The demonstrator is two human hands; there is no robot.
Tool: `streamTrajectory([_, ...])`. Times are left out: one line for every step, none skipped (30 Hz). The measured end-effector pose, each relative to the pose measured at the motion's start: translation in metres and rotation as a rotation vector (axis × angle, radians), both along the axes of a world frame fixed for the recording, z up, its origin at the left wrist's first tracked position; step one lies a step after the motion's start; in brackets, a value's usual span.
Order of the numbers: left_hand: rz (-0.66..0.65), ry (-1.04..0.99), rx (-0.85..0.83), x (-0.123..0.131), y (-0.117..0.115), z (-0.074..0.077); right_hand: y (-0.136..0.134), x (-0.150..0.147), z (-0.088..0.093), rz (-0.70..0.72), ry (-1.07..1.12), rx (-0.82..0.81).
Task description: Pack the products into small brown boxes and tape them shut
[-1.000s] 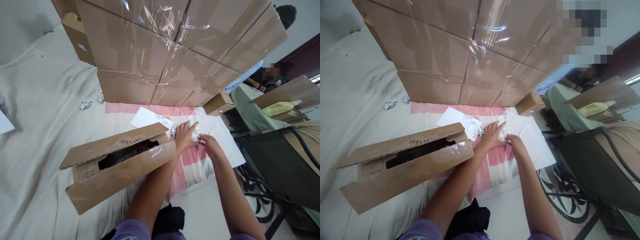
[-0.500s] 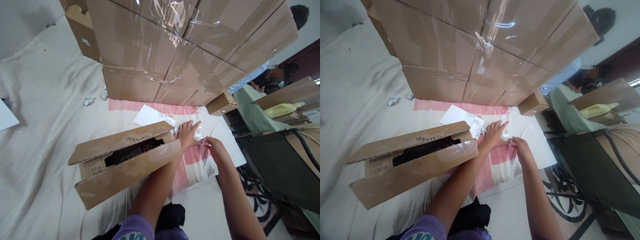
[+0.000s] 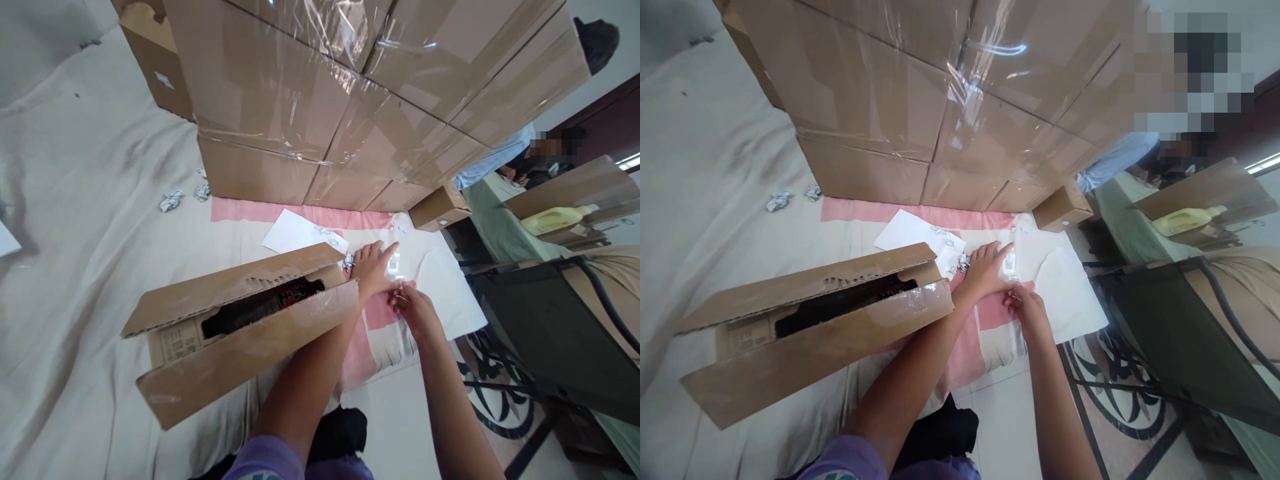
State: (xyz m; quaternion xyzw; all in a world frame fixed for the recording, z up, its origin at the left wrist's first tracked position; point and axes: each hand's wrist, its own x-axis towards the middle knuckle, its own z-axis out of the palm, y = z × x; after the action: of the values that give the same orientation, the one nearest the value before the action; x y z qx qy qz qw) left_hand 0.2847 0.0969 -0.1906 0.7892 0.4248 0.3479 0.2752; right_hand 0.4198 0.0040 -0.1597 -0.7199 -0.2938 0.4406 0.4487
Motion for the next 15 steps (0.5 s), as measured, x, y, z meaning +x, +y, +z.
streamTrajectory([0.0,0.0,0.001,0.0,0.0,0.0,0.0,-0.002,0.0,-0.009,0.012,0.002])
streamTrajectory([-0.001,0.0,0.002,0.0,0.0,-0.001,0.001,-0.004,-0.001,-0.016,0.028,0.0])
streamTrajectory([-0.002,0.0,0.003,0.0,0.001,-0.001,0.001,-0.006,-0.001,-0.019,0.044,-0.007])
streamTrajectory([-0.003,0.0,0.003,0.0,0.001,-0.001,0.002,-0.008,-0.001,-0.02,0.058,-0.017])
streamTrajectory([-0.003,-0.001,0.002,0.0,0.0,0.0,0.002,-0.01,-0.002,-0.02,0.07,-0.024])
streamTrajectory([-0.003,-0.001,0.001,-0.001,0.0,0.0,0.003,-0.011,-0.002,-0.02,0.078,-0.026])
streamTrajectory([-0.003,-0.002,0.0,-0.001,0.0,0.001,0.003,-0.012,-0.003,-0.02,0.084,-0.02])
streamTrajectory([-0.003,-0.003,-0.002,-0.001,0.0,0.001,0.004,-0.013,-0.004,-0.023,0.089,-0.006])
streamTrajectory([-0.002,-0.004,-0.004,-0.002,-0.001,0.002,0.004,-0.013,-0.004,-0.024,0.096,0.009])
streamTrajectory([-0.001,-0.006,-0.005,-0.002,-0.001,0.002,0.004,-0.013,-0.004,-0.022,0.106,0.021])
streamTrajectory([0.001,-0.007,-0.006,-0.002,-0.001,0.003,0.004,-0.013,-0.004,-0.015,0.118,0.029])
streamTrajectory([0.002,-0.007,-0.007,-0.002,-0.001,0.003,0.004,-0.013,-0.004,-0.008,0.13,0.031])
streamTrajectory([0.001,-0.008,-0.007,-0.002,-0.002,0.003,0.004,-0.013,-0.004,-0.001,0.141,0.031])
streamTrajectory([0.0,-0.009,-0.005,-0.002,-0.001,0.002,0.004,-0.013,-0.004,0.004,0.149,0.028])
streamTrajectory([-0.002,-0.01,-0.003,-0.002,-0.001,0.001,0.004,-0.013,-0.003,0.006,0.156,0.023])
